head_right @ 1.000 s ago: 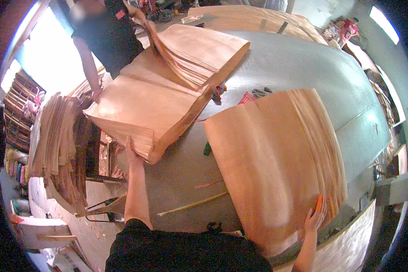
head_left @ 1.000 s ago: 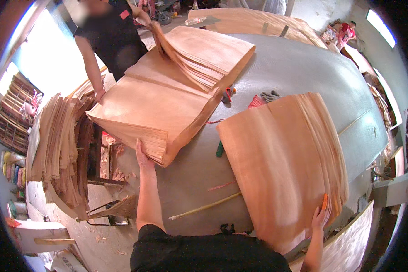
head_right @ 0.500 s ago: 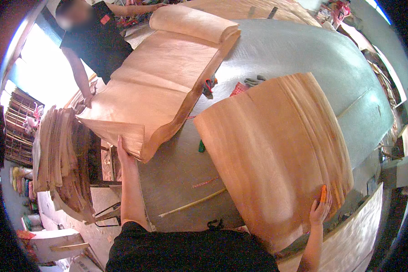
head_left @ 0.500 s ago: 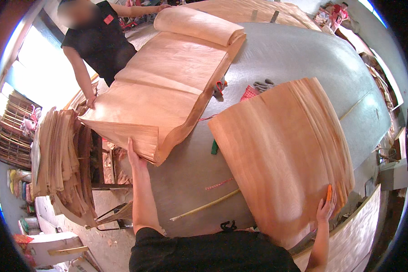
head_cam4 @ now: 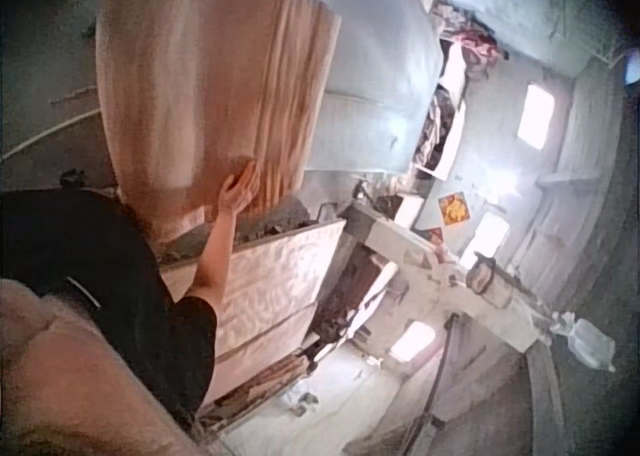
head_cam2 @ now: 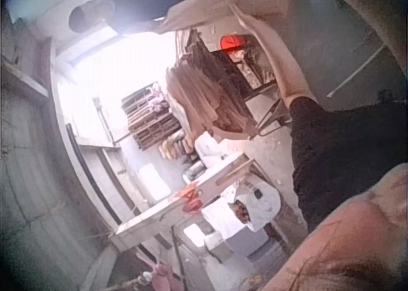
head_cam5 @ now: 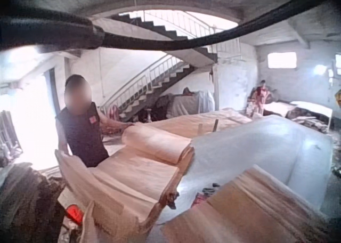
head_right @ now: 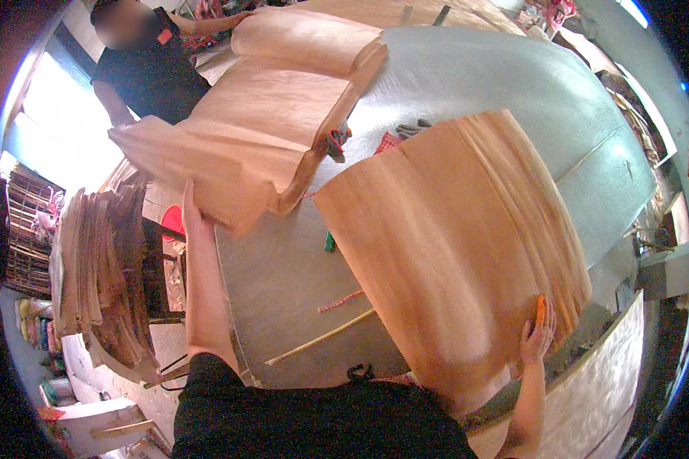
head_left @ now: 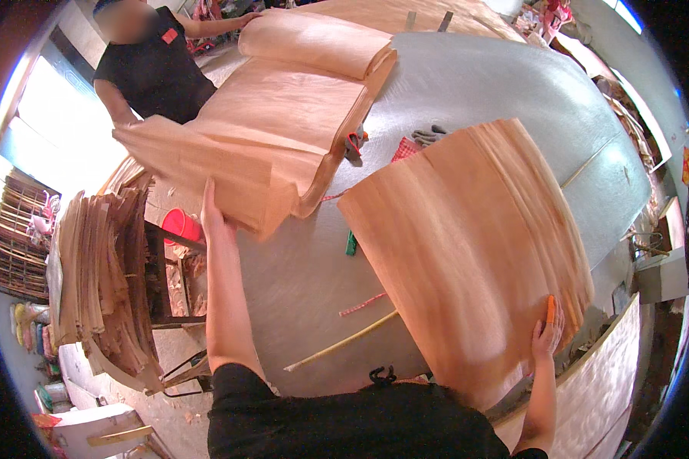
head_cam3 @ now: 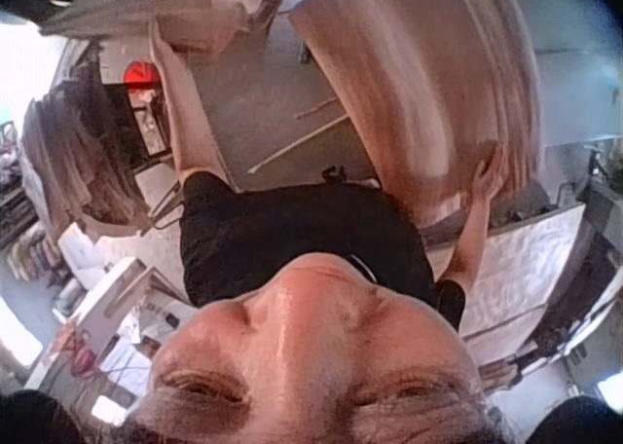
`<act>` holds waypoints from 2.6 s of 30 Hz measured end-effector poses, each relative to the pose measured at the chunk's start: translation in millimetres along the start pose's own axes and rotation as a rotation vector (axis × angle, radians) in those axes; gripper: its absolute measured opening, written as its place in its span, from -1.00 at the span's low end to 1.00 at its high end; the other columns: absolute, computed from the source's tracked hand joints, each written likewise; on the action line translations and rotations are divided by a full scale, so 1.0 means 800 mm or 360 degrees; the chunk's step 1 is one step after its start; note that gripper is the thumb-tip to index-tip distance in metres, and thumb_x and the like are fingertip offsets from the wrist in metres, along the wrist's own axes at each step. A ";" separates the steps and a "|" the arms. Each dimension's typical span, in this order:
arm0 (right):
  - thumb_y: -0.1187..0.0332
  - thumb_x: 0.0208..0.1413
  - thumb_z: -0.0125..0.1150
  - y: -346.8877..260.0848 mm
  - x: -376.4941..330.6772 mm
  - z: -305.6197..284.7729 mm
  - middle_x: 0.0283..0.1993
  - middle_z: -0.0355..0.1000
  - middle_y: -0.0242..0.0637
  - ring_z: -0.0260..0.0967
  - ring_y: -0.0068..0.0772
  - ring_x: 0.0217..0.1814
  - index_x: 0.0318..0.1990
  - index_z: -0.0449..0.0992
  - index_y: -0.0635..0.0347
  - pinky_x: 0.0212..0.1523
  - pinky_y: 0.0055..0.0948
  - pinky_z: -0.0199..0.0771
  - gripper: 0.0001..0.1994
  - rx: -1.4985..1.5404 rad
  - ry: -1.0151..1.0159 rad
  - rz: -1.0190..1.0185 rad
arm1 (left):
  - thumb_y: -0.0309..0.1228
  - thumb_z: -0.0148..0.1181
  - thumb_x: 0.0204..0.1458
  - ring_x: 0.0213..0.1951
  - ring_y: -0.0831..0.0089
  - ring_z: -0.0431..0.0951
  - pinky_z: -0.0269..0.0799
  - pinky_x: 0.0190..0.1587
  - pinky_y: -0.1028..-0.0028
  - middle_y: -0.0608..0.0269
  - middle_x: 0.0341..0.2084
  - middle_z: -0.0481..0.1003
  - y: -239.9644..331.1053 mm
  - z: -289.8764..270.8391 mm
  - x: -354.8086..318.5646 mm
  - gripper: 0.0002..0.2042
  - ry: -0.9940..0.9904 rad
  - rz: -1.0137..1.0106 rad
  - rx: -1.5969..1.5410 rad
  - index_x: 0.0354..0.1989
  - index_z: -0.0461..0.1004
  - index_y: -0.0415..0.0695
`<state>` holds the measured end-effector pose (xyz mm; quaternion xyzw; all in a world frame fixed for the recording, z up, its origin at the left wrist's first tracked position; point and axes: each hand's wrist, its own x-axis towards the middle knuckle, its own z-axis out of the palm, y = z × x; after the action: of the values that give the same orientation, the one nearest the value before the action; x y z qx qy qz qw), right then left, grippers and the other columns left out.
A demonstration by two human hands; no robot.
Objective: The person uses a utility knife to cut thin wood veneer sheets on a workbench, following a template shape. They repeatedly cut, lift, and stack the cut pieces, then move to another table to stack the finished pieces with a coworker.
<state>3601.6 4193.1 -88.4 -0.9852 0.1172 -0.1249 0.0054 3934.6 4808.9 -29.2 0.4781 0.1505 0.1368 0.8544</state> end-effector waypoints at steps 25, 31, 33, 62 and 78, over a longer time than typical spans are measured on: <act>0.30 -0.02 -0.13 0.004 0.002 0.008 0.21 0.04 -0.11 -0.06 -0.09 0.26 0.17 0.06 0.22 0.24 -0.18 -0.13 -0.46 0.0012 -0.0002 -0.0014 | 0.17 0.14 -0.23 -0.34 0.46 0.22 0.22 -0.23 0.36 0.30 -0.43 0.22 -0.138 0.015 0.154 -0.39 0.0177 -0.0290 0.0441 -0.21 0.29 -0.13; 0.33 -0.05 -0.12 -0.003 0.000 0.000 0.21 0.04 -0.11 -0.06 -0.09 0.26 0.18 0.06 0.23 0.24 -0.16 -0.15 -0.45 0.0010 -0.0034 0.0041 | 0.14 0.29 -0.39 -0.26 0.20 0.27 0.22 -0.21 0.20 0.00 -0.23 0.22 -0.220 0.082 0.157 -0.20 0.0389 -0.0728 0.0136 -0.02 0.23 -0.17; 0.31 -0.07 -0.10 0.000 0.001 0.005 0.20 0.04 -0.08 -0.07 -0.08 0.26 0.17 0.06 0.24 0.24 -0.16 -0.15 -0.43 0.0011 -0.0026 0.0010 | 0.10 0.30 -0.38 -0.26 0.14 0.30 0.26 -0.25 0.15 0.02 -0.24 0.25 -0.236 0.095 0.171 -0.20 0.0365 -0.0878 -0.0017 0.02 0.21 -0.16; 0.38 -0.12 -0.07 -0.012 0.017 0.002 0.18 0.07 -0.07 -0.04 -0.03 0.24 0.14 0.10 0.26 0.22 -0.14 -0.12 -0.43 0.0093 -0.0029 0.0027 | -0.22 0.28 -0.20 -0.17 0.35 0.41 0.38 -0.20 0.34 0.29 -0.23 0.41 -0.221 0.126 0.146 -0.54 0.0032 -0.0425 -0.0463 -0.11 0.34 -0.13; 0.37 -0.06 -0.09 0.000 0.002 -0.002 0.19 0.07 -0.12 -0.04 -0.08 0.24 0.16 0.08 0.22 0.23 -0.16 -0.11 -0.46 0.0045 0.0039 -0.0032 | -0.20 0.21 -0.12 0.13 0.25 0.12 0.03 0.12 0.35 0.05 0.05 0.15 -0.099 -0.022 0.032 -0.30 0.0240 0.0454 0.1265 0.10 0.00 -0.32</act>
<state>3602.7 4192.7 -86.2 -0.9845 0.1057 -0.1386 0.0165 3958.5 4792.2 -108.7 0.7748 0.1861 0.2195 0.5630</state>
